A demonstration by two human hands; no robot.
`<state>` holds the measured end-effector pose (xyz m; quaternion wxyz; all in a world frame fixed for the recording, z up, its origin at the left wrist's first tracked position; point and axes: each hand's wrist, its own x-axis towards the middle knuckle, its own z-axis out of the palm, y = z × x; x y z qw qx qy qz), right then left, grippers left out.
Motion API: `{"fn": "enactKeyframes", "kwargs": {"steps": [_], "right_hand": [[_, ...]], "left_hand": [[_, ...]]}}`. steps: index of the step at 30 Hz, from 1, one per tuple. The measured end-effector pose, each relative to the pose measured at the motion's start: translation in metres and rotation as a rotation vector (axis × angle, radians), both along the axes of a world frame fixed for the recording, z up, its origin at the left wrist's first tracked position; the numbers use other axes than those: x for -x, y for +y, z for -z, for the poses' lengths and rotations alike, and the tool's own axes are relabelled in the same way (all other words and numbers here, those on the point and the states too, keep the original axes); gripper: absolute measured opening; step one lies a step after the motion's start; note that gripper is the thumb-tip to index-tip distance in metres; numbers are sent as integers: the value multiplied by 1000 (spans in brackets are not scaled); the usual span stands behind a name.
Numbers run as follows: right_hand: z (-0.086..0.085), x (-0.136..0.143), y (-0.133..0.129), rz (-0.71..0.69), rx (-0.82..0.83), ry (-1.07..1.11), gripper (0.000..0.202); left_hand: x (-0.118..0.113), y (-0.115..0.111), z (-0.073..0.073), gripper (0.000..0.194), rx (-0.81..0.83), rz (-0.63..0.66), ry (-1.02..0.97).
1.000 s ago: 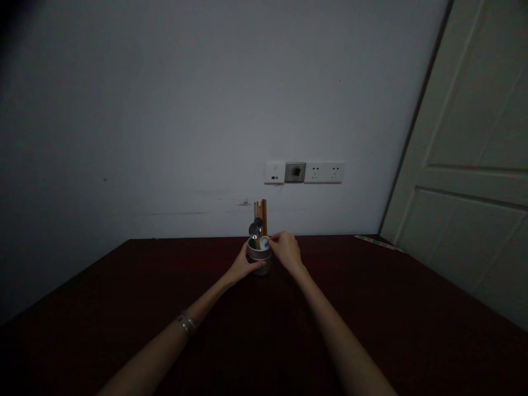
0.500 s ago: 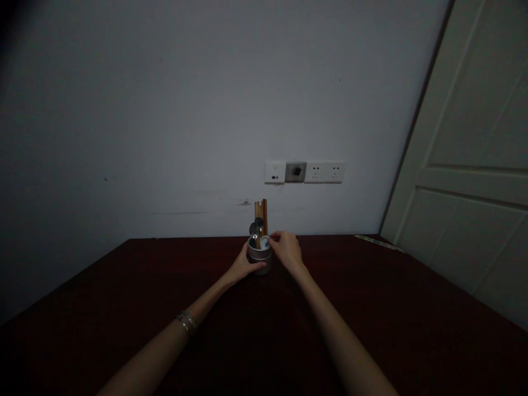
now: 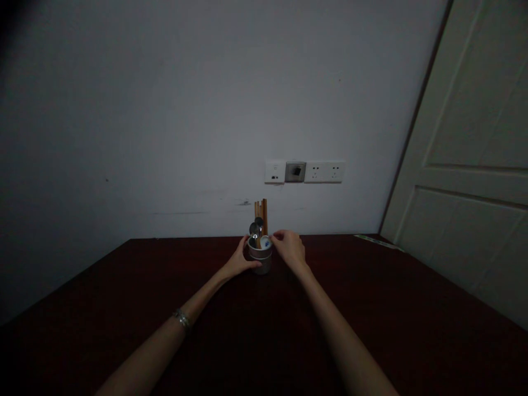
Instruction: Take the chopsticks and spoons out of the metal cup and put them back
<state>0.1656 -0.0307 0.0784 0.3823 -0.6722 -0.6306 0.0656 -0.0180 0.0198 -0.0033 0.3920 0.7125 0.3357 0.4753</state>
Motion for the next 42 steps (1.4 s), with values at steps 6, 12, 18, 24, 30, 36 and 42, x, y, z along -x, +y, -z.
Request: {"fn": "enactKeyframes", "kwargs": {"steps": [6, 12, 18, 24, 30, 36, 42], "right_hand": [[-1, -15, -6, 105, 11, -43, 43], [22, -31, -10, 103, 94, -132, 39], [51, -42, -27, -22, 153, -222, 29], [72, -47, -46, -35, 213, -347, 29], [85, -46, -64, -17, 176, -434, 32], [97, -44, -75, 13, 136, -453, 37], [103, -44, -79, 32, 126, -436, 40]], "left_hand": [[21, -2, -21, 124, -64, -101, 191], [44, -6, -27, 127, 29, -46, 394], [66, -11, -10, 106, 61, -46, 507], [76, -24, -3, 86, 61, -142, 548], [83, -43, -1, 76, 30, -217, 562], [86, -56, 12, 66, -16, -286, 675], [82, -65, 23, 58, -123, -338, 758]]}}
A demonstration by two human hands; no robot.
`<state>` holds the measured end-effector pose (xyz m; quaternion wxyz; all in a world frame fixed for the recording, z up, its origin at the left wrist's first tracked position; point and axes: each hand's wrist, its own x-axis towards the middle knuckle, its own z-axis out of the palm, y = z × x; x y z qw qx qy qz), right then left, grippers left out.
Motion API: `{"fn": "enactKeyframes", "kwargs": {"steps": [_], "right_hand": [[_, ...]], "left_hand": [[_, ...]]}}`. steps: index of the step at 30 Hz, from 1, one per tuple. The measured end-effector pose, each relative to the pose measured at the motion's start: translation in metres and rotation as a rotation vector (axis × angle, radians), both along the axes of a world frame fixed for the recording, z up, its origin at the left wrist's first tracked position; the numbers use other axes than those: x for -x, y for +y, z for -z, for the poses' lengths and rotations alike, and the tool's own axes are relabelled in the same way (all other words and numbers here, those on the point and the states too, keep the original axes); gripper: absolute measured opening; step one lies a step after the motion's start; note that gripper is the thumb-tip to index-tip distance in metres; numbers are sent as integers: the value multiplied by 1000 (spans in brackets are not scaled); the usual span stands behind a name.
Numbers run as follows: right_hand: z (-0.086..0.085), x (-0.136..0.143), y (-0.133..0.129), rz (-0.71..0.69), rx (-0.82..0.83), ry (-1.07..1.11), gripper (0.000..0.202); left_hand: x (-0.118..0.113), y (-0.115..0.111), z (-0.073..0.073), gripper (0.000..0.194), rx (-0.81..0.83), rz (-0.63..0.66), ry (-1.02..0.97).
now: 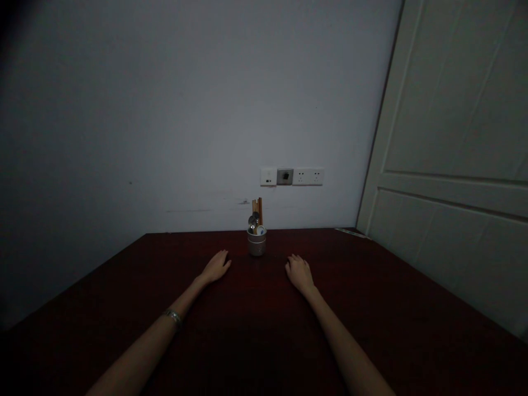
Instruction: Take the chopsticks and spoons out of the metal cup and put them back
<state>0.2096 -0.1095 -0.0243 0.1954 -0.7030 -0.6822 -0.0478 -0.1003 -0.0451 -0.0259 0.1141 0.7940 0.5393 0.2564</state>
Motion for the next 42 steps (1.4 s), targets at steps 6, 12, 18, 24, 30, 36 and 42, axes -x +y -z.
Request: {"fn": "enactKeyframes", "kwargs": {"steps": [6, 12, 18, 24, 30, 36, 42], "right_hand": [[-2, 1, -4, -12, -5, -25, 40], [-2, 1, -5, -22, -27, -40, 40], [0, -1, -3, -34, -39, -39, 39], [0, -1, -1, -34, -35, -49, 39], [0, 0, -5, -31, -55, -45, 39], [1, -1, -5, -43, -56, -47, 39], [-1, -1, -6, -40, -63, -58, 40]], "left_hand": [[-3, -5, -3, 59, -16, -26, 130], [-2, -3, 0, 61, -19, -20, 106], [-1, -2, 0, 58, -44, -29, 258], [-2, -4, -3, 56, -53, -36, 316], [-1, -4, -3, 52, -57, -33, 254], [1, -3, -1, 51, -48, -23, 184], [0, -7, -5, 52, -35, -22, 205]]}}
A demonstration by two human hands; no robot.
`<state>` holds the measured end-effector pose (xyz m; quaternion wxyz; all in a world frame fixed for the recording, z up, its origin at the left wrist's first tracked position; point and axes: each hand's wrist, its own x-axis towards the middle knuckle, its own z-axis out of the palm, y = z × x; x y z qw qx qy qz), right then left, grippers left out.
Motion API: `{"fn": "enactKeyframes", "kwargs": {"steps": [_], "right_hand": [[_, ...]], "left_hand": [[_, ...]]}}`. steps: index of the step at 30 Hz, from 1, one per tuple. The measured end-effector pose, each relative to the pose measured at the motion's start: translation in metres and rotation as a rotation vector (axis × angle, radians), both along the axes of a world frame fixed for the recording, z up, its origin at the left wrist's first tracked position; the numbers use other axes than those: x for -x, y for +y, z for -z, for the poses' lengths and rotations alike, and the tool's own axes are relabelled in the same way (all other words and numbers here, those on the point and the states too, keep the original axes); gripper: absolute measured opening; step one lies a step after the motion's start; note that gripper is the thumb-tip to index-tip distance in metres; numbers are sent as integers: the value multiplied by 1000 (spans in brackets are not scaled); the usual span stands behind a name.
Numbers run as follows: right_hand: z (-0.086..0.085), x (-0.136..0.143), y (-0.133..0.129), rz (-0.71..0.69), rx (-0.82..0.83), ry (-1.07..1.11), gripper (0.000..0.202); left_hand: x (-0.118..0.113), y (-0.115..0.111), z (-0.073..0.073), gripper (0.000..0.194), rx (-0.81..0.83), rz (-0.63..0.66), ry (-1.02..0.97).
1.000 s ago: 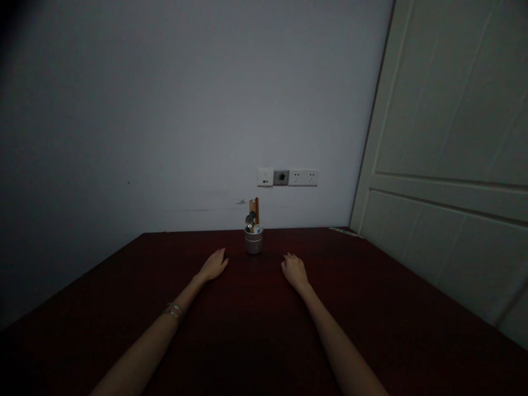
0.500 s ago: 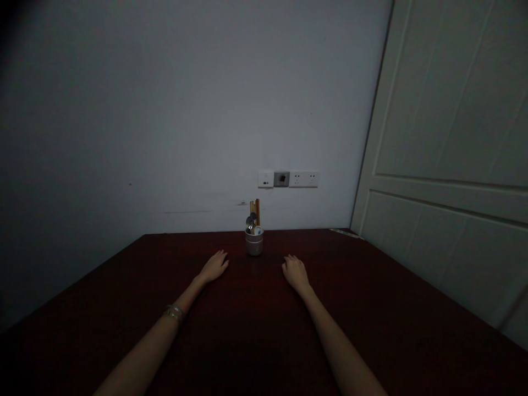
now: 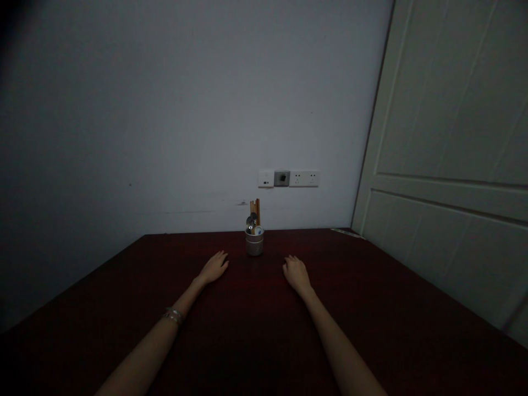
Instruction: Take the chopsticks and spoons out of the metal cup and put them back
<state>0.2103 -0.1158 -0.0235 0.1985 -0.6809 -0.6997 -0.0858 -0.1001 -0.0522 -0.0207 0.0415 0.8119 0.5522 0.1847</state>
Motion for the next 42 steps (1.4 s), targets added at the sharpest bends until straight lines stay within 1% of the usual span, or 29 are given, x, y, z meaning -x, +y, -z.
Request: {"fn": "enactKeyframes", "kwargs": {"steps": [4, 9, 12, 16, 20, 23, 25, 28, 31, 34, 37, 40, 42], "right_hand": [[0, 0, -1, -9, -2, -4, 40], [0, 1, 0, -5, 11, -10, 40], [0, 0, 1, -9, 21, -6, 40], [-1, 1, 1, -5, 38, 18, 40], [-2, 1, 0, 5, 48, 47, 40], [-1, 2, -1, 1, 44, 48, 40], [-1, 2, -1, -2, 38, 47, 40], [0, 1, -1, 2, 38, 53, 40], [1, 1, -1, 0, 36, 52, 40], [1, 1, -1, -4, 30, 44, 40], [-1, 2, -2, 1, 27, 40, 40], [-1, 4, -2, 14, 27, 40, 40], [-1, 4, -1, 21, 25, 45, 40]], "left_hand": [[0, 0, 0, 52, -7, 2, 10], [1, 2, 4, 52, -25, 6, 24], [2, 4, 6, 52, -26, 3, -2], [2, 8, 6, 50, 1, -33, -72], [-3, 10, 0, 52, 13, -88, -240], [-13, 10, -7, 54, -1, -48, -422], [-23, 13, -12, 58, 20, -11, -568], [-40, 21, -18, 71, 71, 22, -760], [-59, 34, -25, 86, 123, 43, -894], [-77, 45, -29, 93, 144, 117, -988], [-93, 52, -31, 98, 140, 190, -1062], [-104, 56, -30, 103, 128, 173, -1080], [-108, 57, -28, 103, 113, 156, -1068]]}}
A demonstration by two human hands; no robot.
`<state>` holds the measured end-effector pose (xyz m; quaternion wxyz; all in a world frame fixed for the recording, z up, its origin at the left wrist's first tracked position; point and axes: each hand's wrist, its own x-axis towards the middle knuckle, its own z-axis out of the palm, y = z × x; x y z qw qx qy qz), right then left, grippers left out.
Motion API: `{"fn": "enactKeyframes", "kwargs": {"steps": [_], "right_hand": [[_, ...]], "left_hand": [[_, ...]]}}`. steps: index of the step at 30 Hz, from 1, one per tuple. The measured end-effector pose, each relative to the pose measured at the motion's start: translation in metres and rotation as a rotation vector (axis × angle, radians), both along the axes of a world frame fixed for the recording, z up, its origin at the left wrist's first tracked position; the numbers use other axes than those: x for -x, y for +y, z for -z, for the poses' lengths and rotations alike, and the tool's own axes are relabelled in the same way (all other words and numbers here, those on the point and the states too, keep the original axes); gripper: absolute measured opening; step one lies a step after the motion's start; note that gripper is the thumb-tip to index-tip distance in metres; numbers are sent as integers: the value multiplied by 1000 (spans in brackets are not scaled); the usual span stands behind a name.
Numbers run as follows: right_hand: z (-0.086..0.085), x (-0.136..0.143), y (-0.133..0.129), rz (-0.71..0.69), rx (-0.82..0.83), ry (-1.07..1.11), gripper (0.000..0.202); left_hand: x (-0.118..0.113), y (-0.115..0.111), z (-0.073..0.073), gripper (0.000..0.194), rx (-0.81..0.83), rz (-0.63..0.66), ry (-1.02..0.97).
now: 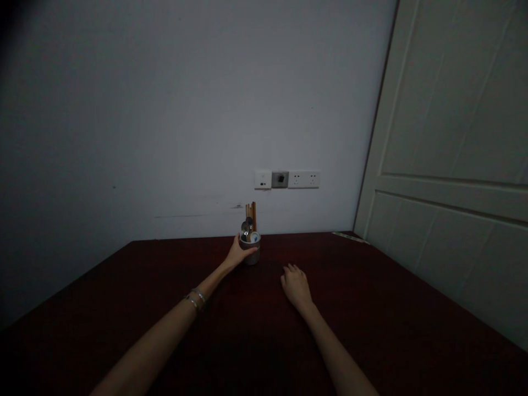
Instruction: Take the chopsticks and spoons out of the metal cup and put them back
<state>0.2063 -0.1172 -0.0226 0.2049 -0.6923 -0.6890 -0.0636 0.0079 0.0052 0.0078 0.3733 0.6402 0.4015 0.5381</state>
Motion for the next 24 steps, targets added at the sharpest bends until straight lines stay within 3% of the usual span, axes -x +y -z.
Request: {"fn": "enactKeyframes", "kwargs": {"steps": [14, 24], "right_hand": [[1, 1, 1, 22, 27, 17, 40], [-1, 1, 1, 25, 30, -13, 41]], "left_hand": [[-8, -3, 2, 65, -55, 20, -48], [-13, -12, -5, 60, -51, -45, -39]]}}
